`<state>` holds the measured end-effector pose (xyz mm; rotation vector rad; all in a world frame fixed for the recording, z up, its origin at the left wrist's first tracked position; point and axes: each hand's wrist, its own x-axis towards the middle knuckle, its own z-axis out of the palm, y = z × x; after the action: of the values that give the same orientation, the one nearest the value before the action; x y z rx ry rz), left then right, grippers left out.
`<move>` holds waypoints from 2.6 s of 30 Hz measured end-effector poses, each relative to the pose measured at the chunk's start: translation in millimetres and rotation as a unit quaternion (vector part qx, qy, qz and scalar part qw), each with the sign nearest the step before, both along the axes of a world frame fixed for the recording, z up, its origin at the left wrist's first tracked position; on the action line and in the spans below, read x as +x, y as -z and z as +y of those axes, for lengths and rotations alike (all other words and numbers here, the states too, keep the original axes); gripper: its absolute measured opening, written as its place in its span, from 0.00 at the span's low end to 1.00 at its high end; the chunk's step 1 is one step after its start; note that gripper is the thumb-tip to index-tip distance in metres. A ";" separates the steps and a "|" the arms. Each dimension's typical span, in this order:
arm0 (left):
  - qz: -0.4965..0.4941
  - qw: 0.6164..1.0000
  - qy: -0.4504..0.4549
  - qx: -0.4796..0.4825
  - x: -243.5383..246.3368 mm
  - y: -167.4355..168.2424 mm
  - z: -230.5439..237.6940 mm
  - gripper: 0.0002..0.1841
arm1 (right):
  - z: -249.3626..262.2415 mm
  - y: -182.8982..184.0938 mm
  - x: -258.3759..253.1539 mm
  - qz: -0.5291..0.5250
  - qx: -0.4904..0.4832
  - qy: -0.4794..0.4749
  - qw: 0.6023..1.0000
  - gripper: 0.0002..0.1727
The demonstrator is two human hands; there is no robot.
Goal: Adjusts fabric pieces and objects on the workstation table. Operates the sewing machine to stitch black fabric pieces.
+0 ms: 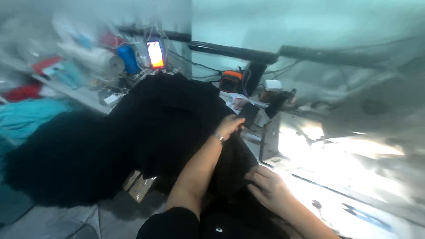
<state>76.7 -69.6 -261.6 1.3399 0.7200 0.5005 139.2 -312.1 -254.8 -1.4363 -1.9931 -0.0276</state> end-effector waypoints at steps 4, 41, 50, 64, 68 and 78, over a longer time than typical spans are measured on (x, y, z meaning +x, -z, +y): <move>-0.102 0.991 -0.066 -0.053 -8.1 -2.8 0.0 0.23 | -1.2 -8.3 -5.8 -0.015 -0.032 -0.048 0.998 0.10; -0.345 0.935 -0.079 0.016 -61.8 -105.7 -24.8 0.16 | 77.7 -50.0 3.4 0.352 -0.158 0.131 0.913 0.23; -0.333 0.940 -0.047 -0.063 -20.6 -82.2 -28.1 0.16 | 105.0 -111.4 37.2 0.262 -0.008 0.208 0.942 0.22; -0.183 0.981 0.055 -0.011 54.3 -19.3 10.9 0.21 | 171.4 -74.0 121.4 0.427 -0.183 0.224 0.857 0.32; -0.192 0.981 0.032 0.006 59.3 6.3 19.5 0.24 | 182.5 -66.5 112.0 0.343 -0.212 0.280 0.871 0.32; -0.247 0.967 0.058 -0.014 50.3 18.2 24.7 0.26 | 183.8 -65.7 111.3 0.265 -0.230 0.277 0.894 0.32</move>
<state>127.0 -44.9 -279.8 1.1570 0.2347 0.6937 250.4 -128.3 -189.1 -2.0088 -1.1374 0.5609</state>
